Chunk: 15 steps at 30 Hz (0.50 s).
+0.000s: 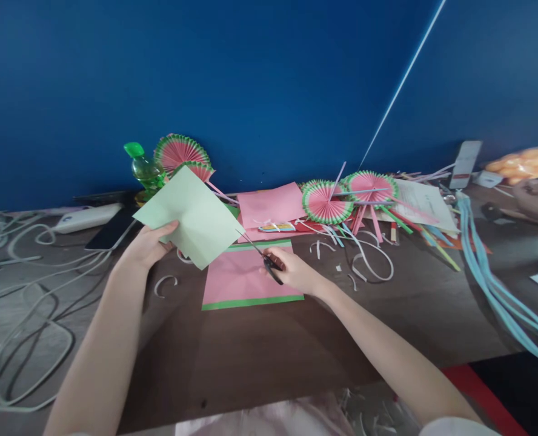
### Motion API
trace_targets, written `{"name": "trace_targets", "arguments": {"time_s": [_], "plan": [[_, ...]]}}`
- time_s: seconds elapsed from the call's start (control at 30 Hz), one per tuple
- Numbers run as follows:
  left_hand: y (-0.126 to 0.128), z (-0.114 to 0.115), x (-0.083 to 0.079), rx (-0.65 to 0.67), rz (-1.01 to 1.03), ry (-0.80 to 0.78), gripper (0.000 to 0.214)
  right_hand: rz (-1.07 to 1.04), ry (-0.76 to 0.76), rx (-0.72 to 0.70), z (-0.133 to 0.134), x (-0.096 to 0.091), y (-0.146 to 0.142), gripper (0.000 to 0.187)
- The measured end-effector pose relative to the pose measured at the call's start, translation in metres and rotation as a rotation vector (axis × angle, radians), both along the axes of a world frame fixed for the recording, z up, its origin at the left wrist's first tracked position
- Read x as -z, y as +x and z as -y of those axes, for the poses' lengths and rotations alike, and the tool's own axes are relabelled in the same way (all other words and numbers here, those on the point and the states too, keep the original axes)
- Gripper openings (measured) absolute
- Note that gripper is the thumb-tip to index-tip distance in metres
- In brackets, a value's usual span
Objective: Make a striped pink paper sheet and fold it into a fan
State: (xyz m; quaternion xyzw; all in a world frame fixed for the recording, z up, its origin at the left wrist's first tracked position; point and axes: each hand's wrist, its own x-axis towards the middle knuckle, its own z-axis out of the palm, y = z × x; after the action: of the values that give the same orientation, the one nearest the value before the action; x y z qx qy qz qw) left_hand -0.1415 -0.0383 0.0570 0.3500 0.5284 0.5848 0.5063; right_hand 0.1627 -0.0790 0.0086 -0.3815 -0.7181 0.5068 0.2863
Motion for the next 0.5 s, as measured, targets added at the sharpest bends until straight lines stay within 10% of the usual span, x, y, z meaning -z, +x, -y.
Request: {"name": "trace_targets", "arguments": {"time_s": [0.5], "plan": [[0.006, -0.002, 0.001, 0.035, 0.028, -0.013, 0.030, -0.024, 0.028, 0.056, -0.004, -0.009, -0.018, 0.029]]}}
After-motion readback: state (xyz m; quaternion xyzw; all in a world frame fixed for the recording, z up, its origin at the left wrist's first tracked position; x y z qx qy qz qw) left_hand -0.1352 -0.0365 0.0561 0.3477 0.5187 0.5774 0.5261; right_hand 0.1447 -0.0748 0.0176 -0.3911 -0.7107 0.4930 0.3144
